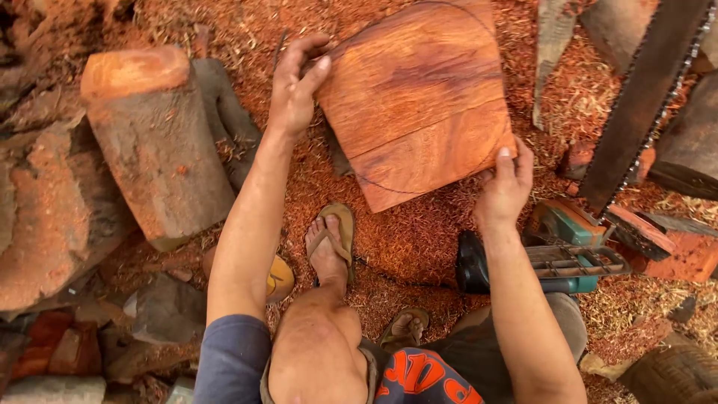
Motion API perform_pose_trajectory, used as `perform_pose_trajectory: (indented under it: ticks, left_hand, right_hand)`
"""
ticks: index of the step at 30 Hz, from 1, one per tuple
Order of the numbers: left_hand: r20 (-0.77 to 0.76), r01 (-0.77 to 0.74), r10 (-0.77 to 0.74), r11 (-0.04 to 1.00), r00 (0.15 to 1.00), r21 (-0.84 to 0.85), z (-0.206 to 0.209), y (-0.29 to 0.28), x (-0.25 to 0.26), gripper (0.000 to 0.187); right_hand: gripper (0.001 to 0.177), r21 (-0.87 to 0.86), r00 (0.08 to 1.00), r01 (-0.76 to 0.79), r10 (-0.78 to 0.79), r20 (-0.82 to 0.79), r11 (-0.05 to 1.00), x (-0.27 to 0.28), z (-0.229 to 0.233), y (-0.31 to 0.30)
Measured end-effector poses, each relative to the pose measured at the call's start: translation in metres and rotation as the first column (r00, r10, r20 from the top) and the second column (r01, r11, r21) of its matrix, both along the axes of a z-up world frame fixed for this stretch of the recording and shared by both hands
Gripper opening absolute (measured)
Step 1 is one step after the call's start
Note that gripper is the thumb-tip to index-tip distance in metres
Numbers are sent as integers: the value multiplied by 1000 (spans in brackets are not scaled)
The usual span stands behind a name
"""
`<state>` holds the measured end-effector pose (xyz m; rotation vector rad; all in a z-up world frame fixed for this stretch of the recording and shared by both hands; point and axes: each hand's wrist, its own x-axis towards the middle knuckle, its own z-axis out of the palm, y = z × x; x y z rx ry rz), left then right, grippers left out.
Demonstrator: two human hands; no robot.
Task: Tracing and cutting wooden shapes using a marker and an electric chainsaw.
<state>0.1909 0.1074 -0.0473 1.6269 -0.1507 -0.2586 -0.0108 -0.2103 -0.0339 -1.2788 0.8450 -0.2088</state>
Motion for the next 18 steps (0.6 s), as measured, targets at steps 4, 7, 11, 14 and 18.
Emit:
perform_pose_trajectory:
  ticks: [4,7,11,14,18]
  left_hand:
    - [-157,-34,43,998,987,60,-9,8,1,49]
    - [-95,-82,87,995,992,53,-18,10,-4,41]
    - [-52,-128,130,991,990,29,-19,15,-10,39]
    - [-51,-131,134,989,990,62,-19,23,-19,39]
    - [27,-146,144,966,989,214,-6,40,-58,48]
  right_hand:
    - [34,16,997,-24,23,70,1000,-1,-1,-1]
    - [37,78,999,10,-14,47,997,3,4,0]
    - [38,109,998,0,-6,59,994,5,8,-1]
    - [35,37,997,-52,50,54,998,13,13,0]
    - [34,-45,996,-91,91,-19,995,36,24,1]
